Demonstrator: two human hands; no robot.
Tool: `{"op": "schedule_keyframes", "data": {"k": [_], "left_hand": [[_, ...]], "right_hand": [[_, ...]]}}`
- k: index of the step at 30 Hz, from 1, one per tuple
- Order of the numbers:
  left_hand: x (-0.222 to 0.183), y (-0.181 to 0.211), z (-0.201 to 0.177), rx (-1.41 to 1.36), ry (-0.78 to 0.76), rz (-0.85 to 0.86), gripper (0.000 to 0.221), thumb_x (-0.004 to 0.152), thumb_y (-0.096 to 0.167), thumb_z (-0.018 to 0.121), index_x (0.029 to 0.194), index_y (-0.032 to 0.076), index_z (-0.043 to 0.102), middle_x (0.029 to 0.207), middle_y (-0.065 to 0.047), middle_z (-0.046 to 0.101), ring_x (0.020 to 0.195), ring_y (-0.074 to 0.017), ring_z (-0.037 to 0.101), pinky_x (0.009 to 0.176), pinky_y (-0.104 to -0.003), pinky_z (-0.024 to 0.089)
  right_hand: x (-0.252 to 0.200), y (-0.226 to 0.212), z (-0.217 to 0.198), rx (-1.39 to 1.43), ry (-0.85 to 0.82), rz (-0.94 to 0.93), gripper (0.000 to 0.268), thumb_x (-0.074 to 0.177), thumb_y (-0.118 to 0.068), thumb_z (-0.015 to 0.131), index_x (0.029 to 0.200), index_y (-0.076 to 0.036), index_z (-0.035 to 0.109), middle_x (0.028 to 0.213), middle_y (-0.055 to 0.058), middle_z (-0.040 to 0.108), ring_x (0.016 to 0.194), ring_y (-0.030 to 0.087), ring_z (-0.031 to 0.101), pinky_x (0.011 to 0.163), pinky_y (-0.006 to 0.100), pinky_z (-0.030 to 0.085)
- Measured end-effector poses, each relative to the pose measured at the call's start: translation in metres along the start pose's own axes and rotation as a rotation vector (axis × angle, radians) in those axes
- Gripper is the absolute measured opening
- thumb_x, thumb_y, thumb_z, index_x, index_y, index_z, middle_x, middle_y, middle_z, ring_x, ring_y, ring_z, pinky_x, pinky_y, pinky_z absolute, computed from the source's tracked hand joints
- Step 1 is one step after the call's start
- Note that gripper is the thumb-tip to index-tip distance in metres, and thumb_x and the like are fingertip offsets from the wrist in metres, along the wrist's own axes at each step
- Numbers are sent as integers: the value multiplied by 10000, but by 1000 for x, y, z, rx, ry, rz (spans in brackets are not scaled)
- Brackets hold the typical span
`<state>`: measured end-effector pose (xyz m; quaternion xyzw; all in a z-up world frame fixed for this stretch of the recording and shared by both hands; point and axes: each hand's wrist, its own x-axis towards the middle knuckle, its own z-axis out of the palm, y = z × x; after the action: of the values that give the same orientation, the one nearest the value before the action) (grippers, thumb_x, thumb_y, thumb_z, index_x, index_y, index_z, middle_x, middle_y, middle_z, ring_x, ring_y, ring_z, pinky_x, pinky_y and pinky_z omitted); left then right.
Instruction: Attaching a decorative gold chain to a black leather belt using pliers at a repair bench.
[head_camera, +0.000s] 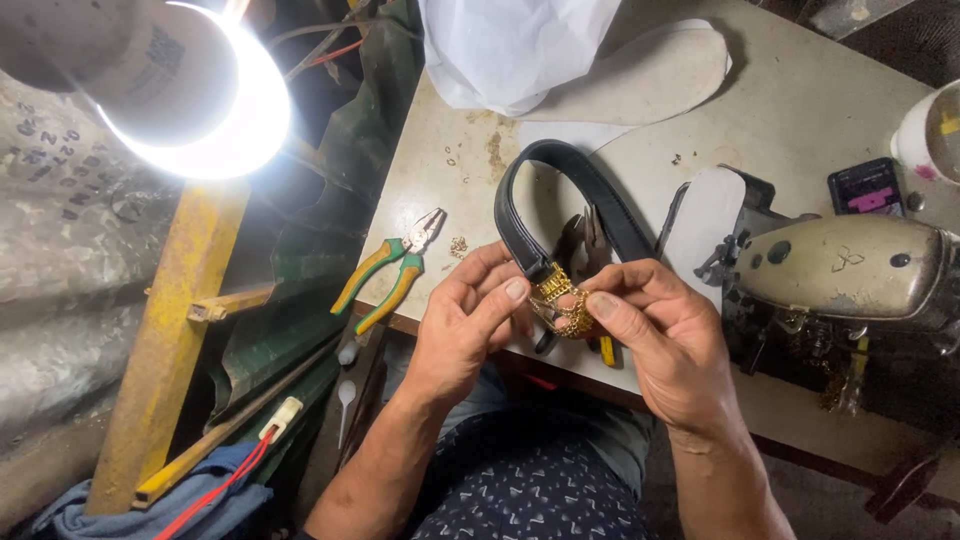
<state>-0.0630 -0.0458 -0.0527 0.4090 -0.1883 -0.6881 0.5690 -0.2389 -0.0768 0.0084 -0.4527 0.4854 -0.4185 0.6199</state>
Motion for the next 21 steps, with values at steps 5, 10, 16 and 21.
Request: {"op": "schedule_keyframes", "data": {"k": [5, 10, 16, 21], "left_hand": [[4, -7, -5, -52, 14, -4, 470, 911, 145, 730, 1308, -68, 595, 1098, -179, 752, 632, -156, 686, 428, -137, 414], [-12, 25, 7, 651, 125, 333, 162, 954, 223, 730, 985, 64, 720, 729, -63, 738, 542, -108, 559, 472, -225, 443], [-22, 52, 10, 909, -142, 645, 464, 938, -122, 529, 1383, 9, 529, 1376, -194, 564, 925, -187, 636, 871, -274, 590], [-23, 48, 16, 846, -34, 662, 203, 967, -11, 582, 1168, 7, 606, 1100, -131, 648, 794, -149, 597, 617, -242, 473]], "right_hand": [[0, -12, 4, -37, -44, -7, 158, 927, -17, 669, 1037, 96, 669, 777, 245, 742, 778, 210, 700, 720, 378, 653], [3, -26, 5, -119, -58, -15, 165, 921, -31, 677, 1037, 87, 686, 741, 228, 754, 743, 186, 685, 706, 346, 632], [3, -36, 2, -269, -104, 144, 135, 901, -46, 690, 1011, 25, 726, 932, 153, 812, 888, 243, 833, 839, 297, 679], [5, -32, 10, -235, -61, 167, 212, 890, -60, 686, 1091, 9, 685, 994, 186, 831, 926, 247, 828, 867, 306, 666]]}}
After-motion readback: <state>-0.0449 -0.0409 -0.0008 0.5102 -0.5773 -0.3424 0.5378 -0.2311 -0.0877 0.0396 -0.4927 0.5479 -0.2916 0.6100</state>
